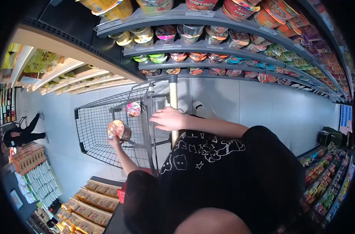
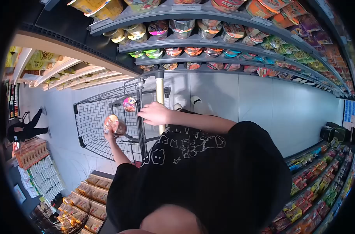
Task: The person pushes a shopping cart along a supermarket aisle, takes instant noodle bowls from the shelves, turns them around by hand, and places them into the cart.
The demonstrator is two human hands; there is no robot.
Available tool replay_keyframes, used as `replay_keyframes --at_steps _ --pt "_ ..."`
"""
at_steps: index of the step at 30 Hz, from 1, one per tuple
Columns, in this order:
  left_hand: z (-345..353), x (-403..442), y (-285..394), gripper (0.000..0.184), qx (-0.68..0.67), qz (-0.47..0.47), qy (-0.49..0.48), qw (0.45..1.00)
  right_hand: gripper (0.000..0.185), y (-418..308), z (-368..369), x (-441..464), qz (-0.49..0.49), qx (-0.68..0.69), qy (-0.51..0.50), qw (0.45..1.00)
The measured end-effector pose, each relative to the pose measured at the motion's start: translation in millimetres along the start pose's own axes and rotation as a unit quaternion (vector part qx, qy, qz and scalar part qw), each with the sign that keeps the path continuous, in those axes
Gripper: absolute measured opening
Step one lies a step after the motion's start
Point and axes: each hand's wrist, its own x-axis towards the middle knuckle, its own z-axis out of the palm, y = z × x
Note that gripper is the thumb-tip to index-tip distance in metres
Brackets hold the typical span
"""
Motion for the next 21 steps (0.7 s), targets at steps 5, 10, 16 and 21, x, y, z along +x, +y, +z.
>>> replay_keyframes --at_steps 5,10,16,21 --pt "5.6 -1.6 -33.7 0.063 0.045 -0.151 0.064 0.985 0.028 3.1 17.4 5.5 -0.044 0.029 0.155 0.987" --pt "35.6 -3.8 -63.7 0.063 0.104 -0.180 0.187 0.960 0.022 -6.8 8.4 9.6 -0.018 0.048 0.146 0.988" --pt "66.1 -13.0 -138.5 0.073 -0.012 -0.278 0.170 0.945 0.021 -16.7 6.2 9.0 0.016 0.073 0.138 0.988" --pt "55.7 -26.9 -132.2 0.070 -0.023 -0.325 0.111 0.939 0.021 -22.6 8.5 11.3 0.047 0.078 0.122 0.988"
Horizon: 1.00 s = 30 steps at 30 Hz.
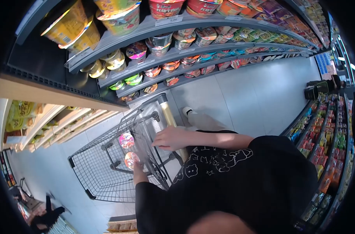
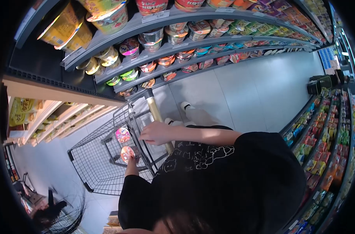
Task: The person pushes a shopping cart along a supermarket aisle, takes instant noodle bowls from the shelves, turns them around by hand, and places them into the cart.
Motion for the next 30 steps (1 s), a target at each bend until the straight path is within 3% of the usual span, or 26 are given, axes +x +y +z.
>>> replay_keyframes --at_steps 5,18,27,30 --pt "2.0 4.0 11.6 0.067 0.028 0.001 -0.044 0.999 0.020 3.5 7.1 2.4 -0.046 0.008 0.045 0.998" --pt "0.5 -6.7 21.3 0.061 0.076 0.005 -0.114 0.991 0.017 4.3 4.5 7.0 -0.046 0.044 0.067 0.996" --pt "10.6 -80.3 62.7 0.056 0.150 0.118 -0.237 0.953 0.016 12.7 11.6 2.1 -0.106 0.025 0.116 0.987" --pt "19.4 -129.9 80.6 0.055 0.183 0.168 -0.287 0.925 0.009 6.8 5.2 -8.5 -0.075 -0.074 0.035 0.994"
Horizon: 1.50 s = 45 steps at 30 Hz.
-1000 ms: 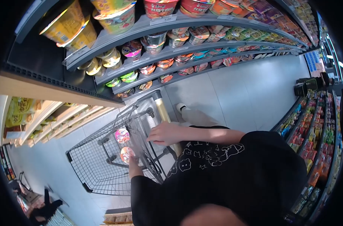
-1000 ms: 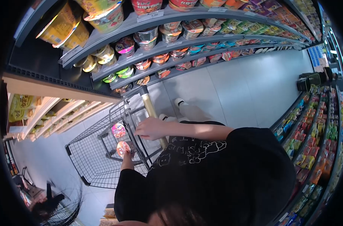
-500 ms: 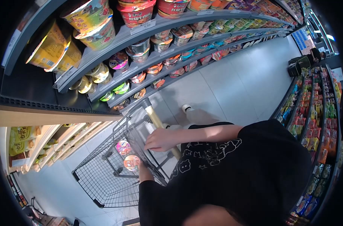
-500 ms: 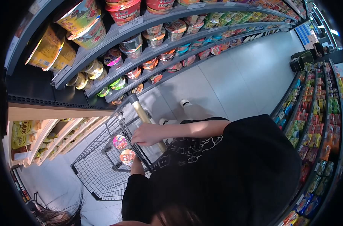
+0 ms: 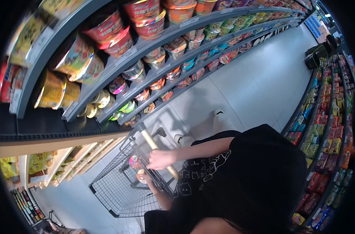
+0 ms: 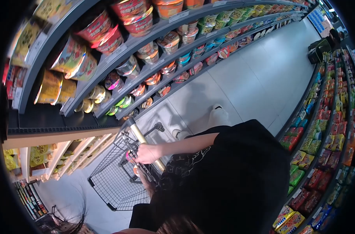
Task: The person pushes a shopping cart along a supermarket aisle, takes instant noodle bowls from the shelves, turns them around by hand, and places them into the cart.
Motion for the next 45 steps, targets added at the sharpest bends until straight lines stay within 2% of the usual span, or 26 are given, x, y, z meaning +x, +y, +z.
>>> replay_keyframes --at_steps 1,5,8,10,12,13,16,18,20,21,22,23,25,26,27,28,29,31,34,35,36,38,40,42,44,45 --pt "6.8 -11.4 11.6 0.054 0.013 0.019 -0.014 1.000 0.011 -0.6 -2.1 -5.0 -0.013 0.014 0.043 0.999" --pt "34.3 -55.1 43.7 0.052 0.069 0.091 -0.066 0.991 0.011 3.2 -2.2 -25.4 -0.031 0.035 0.042 0.998" --pt "43.6 -66.5 45.7 0.051 0.154 0.140 -0.103 0.973 0.012 9.0 -10.9 -50.9 -0.081 0.048 0.057 0.994" --pt "41.5 -67.7 34.3 0.050 0.215 0.174 -0.122 0.953 0.012 20.6 -6.4 -70.3 -0.149 0.082 0.110 0.979" --pt "119.8 -222.1 56.4 0.038 -0.034 0.171 -0.011 0.985 0.012 28.0 -18.3 -93.8 -0.167 0.083 0.090 0.978" --pt "95.8 -199.5 25.7 0.037 0.017 0.226 0.014 0.974 0.012 31.5 -17.9 -102.5 -0.158 0.122 0.057 0.978" --pt "114.6 -210.8 -0.5 0.038 0.074 0.184 0.019 0.980 0.014 44.0 -29.5 -135.1 -0.203 0.080 0.102 0.970" --pt "132.8 -214.4 -0.9 0.039 0.128 0.144 0.006 0.981 0.016 50.8 -42.0 -156.5 -0.214 0.068 0.083 0.971" --pt "156.5 -225.4 -4.4 0.040 0.171 0.095 -0.005 0.981 0.015 61.0 -44.2 -178.5 -0.216 0.090 0.175 0.956" --pt "173.2 -240.5 -6.8 0.038 0.094 0.083 -0.024 0.992 0.016 67.0 -51.3 -190.0 -0.227 0.087 0.192 0.951" --pt "184.0 -232.9 0.9 0.036 0.235 0.006 -0.025 0.972 0.017 71.9 -56.9 -199.4 -0.235 0.079 0.195 0.949" --pt "187.0 -219.4 -12.3 0.036 0.309 0.071 0.002 0.948 0.014 76.5 -64.7 -208.7 -0.240 0.094 0.200 0.945" --pt "260.7 -281.3 32.5 0.041 0.357 0.071 0.074 0.928 0.010 86.7 -78.6 -226.5 -0.253 0.117 0.195 0.940" --pt "263.7 -280.1 22.1 0.058 0.283 0.096 0.045 0.953 0.011 91.4 -83.8 -235.0 -0.239 0.115 0.193 0.945" --pt "271.3 -280.9 16.8 0.057 0.307 0.085 0.065 0.946 0.012 94.5 -88.1 -243.6 -0.223 0.114 0.191 0.949" --pt "260.8 -253.7 -13.4 0.054 0.252 0.108 0.047 0.961 0.012 98.0 -92.2 -251.9 -0.230 0.124 0.184 0.947" --pt "268.5 -256.8 -17.1 0.051 0.225 0.087 0.030 0.970 0.012 101.6 -97.0 -259.9 -0.216 0.114 0.179 0.953" --pt "290.2 -269.4 -14.5 0.048 0.269 0.094 0.055 0.957 0.013 111.2 -104.1 -273.0 -0.209 0.110 0.169 0.957" --pt "347.4 -330.0 25.0 0.044 0.316 0.098 0.088 0.939 0.015 121.8 -113.5 -293.8 -0.203 0.105 0.157 0.961" --pt "351.0 -328.1 14.1 0.043 0.249 0.127 0.068 0.958 0.015 123.3 -121.2 -299.7 -0.196 0.104 0.171 0.960" --pt "355.9 -330.9 11.3 0.042 0.273 0.145 0.076 0.948 0.015 125.0 -126.7 -305.2 -0.190 0.101 0.185 0.959" --pt "370.4 -338.5 16.2 0.041 0.290 0.086 0.083 0.949 0.016 130.4 -131.0 -317.0 -0.188 0.105 0.189 0.958" --pt "370.9 -326.5 0.6 0.040 0.338 0.124 0.075 0.930 0.017 133.7 -137.3 -329.2 -0.182 0.113 0.190 0.958" --pt "376.8 -320.2 -15.6 0.034 0.329 0.153 0.098 0.927 0.018 136.8 -144.9 -341.0 -0.153 0.101 0.184 0.966" --pt "379.4 -311.3 -27.6 0.032 0.390 0.178 0.089 0.899 0.019 140.1 -146.6 -350.1 -0.168 0.102 0.208 0.958" --pt "380.3 -306.0 -32.3 0.034 0.372 0.166 0.073 0.910 0.019 140.5 -149.9 -355.4 -0.168 0.103 0.226 0.954"
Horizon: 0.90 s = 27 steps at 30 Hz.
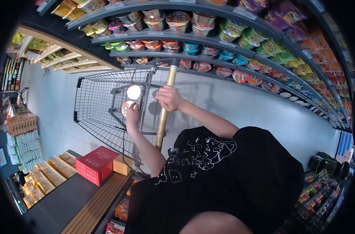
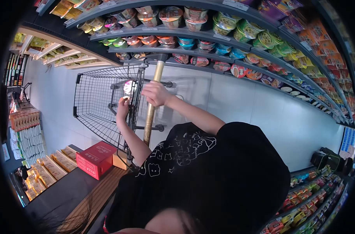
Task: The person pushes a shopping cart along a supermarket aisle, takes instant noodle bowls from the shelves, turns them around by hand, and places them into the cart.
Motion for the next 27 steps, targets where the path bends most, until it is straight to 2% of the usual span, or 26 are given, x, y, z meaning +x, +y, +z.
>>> replay_keyframes --at_steps 2,5,8,9,12,13,15,21,23,24,25,27 --pt "10.7 4.2 0.6 0.035 -0.015 0.005 -0.012 1.000 0.017 -1.4 -11.9 -3.5 -0.001 -0.006 0.031 1.000" --pt "27.2 18.5 -15.3 0.035 -0.051 -0.042 -0.056 0.996 0.014 -5.8 -25.8 -11.7 0.015 -0.026 0.014 0.999" --pt "46.8 38.2 -36.1 0.032 -0.058 -0.006 -0.053 0.997 0.013 -5.4 -35.3 -18.9 0.019 -0.033 0.032 0.999" --pt "48.9 34.6 -28.4 0.032 -0.056 0.001 -0.058 0.997 0.013 -5.4 -37.8 -21.6 0.015 -0.032 0.043 0.998" --pt "51.4 34.0 -16.4 0.034 -0.056 -0.058 -0.071 0.994 0.012 -2.7 -45.8 -27.4 0.012 -0.044 0.046 0.998" --pt "48.6 22.6 1.6 0.034 -0.054 -0.052 -0.073 0.995 0.012 -2.5 -48.8 -29.7 0.007 -0.042 0.052 0.998" --pt "42.8 -1.0 38.0 0.033 -0.111 -0.114 -0.056 0.986 0.012 1.3 -56.7 -32.4 0.010 -0.043 0.043 0.998" --pt "42.4 -19.2 71.1 0.035 -0.146 -0.130 -0.062 0.979 0.012 6.2 -67.5 -35.4 0.003 -0.039 0.033 0.999" --pt "37.0 -28.8 89.1 0.036 -0.097 -0.131 -0.061 0.985 0.012 8.5 -68.5 -37.6 0.005 -0.032 0.037 0.999" --pt "50.3 2.6 41.2 0.051 -0.090 -0.097 -0.115 0.985 0.010 8.6 -69.5 -37.8 0.005 -0.027 0.030 0.999" --pt "54.0 13.1 26.9 0.045 -0.078 -0.079 -0.110 0.988 0.009 8.1 -69.8 -37.8 0.003 -0.021 0.022 1.000" --pt "76.3 45.2 -31.3 0.037 -0.048 0.060 -0.011 0.997 0.010 8.4 -68.6 -39.6 -0.001 -0.030 0.030 0.999"
